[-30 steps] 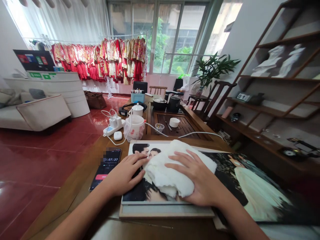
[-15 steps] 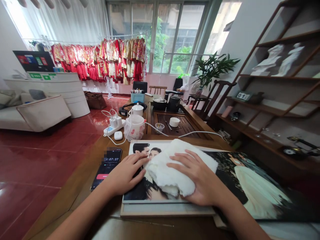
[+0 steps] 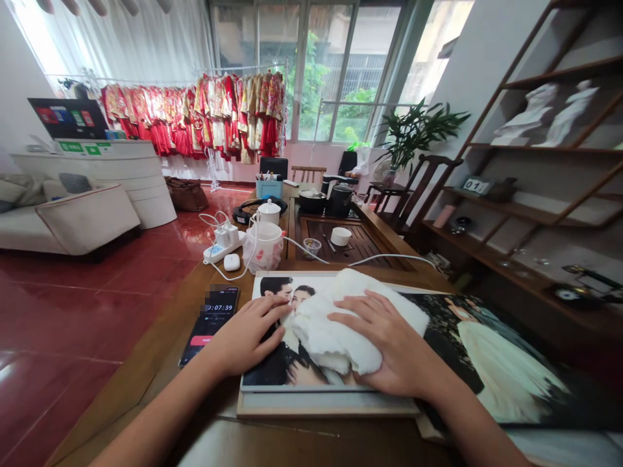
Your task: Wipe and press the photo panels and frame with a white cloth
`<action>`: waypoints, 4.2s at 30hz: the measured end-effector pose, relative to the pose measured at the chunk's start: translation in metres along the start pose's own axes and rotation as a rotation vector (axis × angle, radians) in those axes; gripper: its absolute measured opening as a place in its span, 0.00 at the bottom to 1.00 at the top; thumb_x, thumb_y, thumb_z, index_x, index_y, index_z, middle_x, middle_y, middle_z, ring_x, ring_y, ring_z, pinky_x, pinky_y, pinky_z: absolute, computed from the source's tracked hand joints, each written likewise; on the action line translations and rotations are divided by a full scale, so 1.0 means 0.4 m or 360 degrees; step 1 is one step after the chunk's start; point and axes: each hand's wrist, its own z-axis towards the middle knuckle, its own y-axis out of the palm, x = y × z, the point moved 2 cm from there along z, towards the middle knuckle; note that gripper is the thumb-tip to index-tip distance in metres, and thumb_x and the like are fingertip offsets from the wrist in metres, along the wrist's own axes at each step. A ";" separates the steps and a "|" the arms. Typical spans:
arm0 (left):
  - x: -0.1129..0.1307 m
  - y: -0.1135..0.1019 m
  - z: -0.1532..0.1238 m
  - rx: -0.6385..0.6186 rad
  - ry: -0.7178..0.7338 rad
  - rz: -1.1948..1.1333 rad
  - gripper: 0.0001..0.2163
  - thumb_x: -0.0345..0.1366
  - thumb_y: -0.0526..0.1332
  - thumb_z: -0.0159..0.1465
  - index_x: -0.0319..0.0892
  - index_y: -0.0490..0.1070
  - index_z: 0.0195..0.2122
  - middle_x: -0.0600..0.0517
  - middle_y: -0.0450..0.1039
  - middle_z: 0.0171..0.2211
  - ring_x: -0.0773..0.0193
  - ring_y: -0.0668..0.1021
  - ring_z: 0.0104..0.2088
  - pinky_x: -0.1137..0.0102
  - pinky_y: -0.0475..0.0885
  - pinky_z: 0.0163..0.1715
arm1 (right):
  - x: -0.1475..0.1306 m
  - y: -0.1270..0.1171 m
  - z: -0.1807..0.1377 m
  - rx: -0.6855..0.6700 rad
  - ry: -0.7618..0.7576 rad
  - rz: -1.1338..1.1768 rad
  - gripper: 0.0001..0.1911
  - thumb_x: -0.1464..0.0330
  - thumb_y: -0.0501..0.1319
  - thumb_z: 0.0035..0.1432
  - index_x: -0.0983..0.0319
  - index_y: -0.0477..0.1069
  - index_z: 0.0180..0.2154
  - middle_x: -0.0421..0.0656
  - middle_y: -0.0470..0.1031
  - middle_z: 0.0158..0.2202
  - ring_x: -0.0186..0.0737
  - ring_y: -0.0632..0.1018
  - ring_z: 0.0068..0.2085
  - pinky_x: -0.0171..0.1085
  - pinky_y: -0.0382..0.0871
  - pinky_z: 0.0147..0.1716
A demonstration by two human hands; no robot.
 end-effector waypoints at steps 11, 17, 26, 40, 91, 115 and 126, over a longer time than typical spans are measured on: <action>-0.005 0.007 -0.005 -0.0032 -0.0003 -0.0002 0.19 0.36 0.51 0.69 0.48 0.58 0.61 0.49 0.60 0.61 0.57 0.63 0.61 0.58 0.60 0.60 | -0.052 0.002 0.006 -0.0148 -0.0192 0.0135 0.35 0.60 0.63 0.45 0.50 0.62 0.57 0.46 0.65 0.58 0.55 0.65 0.58 0.59 0.38 0.60; -0.006 0.005 -0.002 -0.0042 -0.0008 -0.0022 0.19 0.37 0.51 0.69 0.49 0.58 0.61 0.48 0.59 0.62 0.57 0.63 0.61 0.58 0.59 0.61 | -0.085 0.009 0.006 -0.0202 -0.0263 0.0185 0.37 0.61 0.63 0.44 0.49 0.59 0.59 0.45 0.63 0.60 0.52 0.63 0.59 0.58 0.35 0.61; -0.001 0.002 -0.001 -0.0056 -0.0019 -0.0021 0.19 0.36 0.51 0.69 0.49 0.58 0.61 0.50 0.59 0.62 0.58 0.63 0.61 0.59 0.59 0.61 | -0.017 0.008 -0.002 -0.0054 0.0048 -0.0010 0.37 0.61 0.63 0.44 0.55 0.61 0.58 0.50 0.66 0.57 0.55 0.65 0.57 0.57 0.45 0.59; -0.004 0.005 -0.002 -0.0017 -0.0003 -0.0029 0.19 0.35 0.51 0.69 0.48 0.58 0.61 0.50 0.60 0.61 0.58 0.63 0.61 0.59 0.59 0.61 | -0.006 0.011 -0.016 -0.0033 0.0164 -0.0116 0.38 0.64 0.61 0.46 0.52 0.58 0.60 0.46 0.62 0.61 0.54 0.62 0.60 0.58 0.46 0.59; -0.006 0.003 -0.002 -0.0026 0.0004 -0.0020 0.19 0.36 0.52 0.68 0.49 0.59 0.61 0.49 0.61 0.61 0.56 0.64 0.60 0.59 0.60 0.60 | -0.046 0.015 -0.005 -0.0104 -0.0051 -0.0138 0.41 0.58 0.62 0.48 0.51 0.53 0.64 0.44 0.61 0.62 0.54 0.62 0.61 0.58 0.45 0.58; -0.004 0.003 -0.002 -0.0028 0.0007 -0.0024 0.19 0.35 0.52 0.68 0.48 0.58 0.61 0.49 0.60 0.61 0.57 0.64 0.61 0.59 0.60 0.61 | -0.046 0.015 -0.005 -0.0030 -0.0104 -0.0093 0.39 0.52 0.61 0.51 0.51 0.56 0.63 0.45 0.64 0.61 0.55 0.65 0.59 0.58 0.47 0.58; -0.003 0.002 -0.001 -0.0019 0.0005 -0.0018 0.18 0.36 0.51 0.69 0.48 0.60 0.60 0.49 0.61 0.61 0.56 0.64 0.60 0.59 0.60 0.60 | -0.023 0.019 -0.005 0.0179 0.0086 -0.0217 0.34 0.52 0.60 0.53 0.53 0.60 0.61 0.49 0.69 0.57 0.53 0.70 0.54 0.56 0.54 0.55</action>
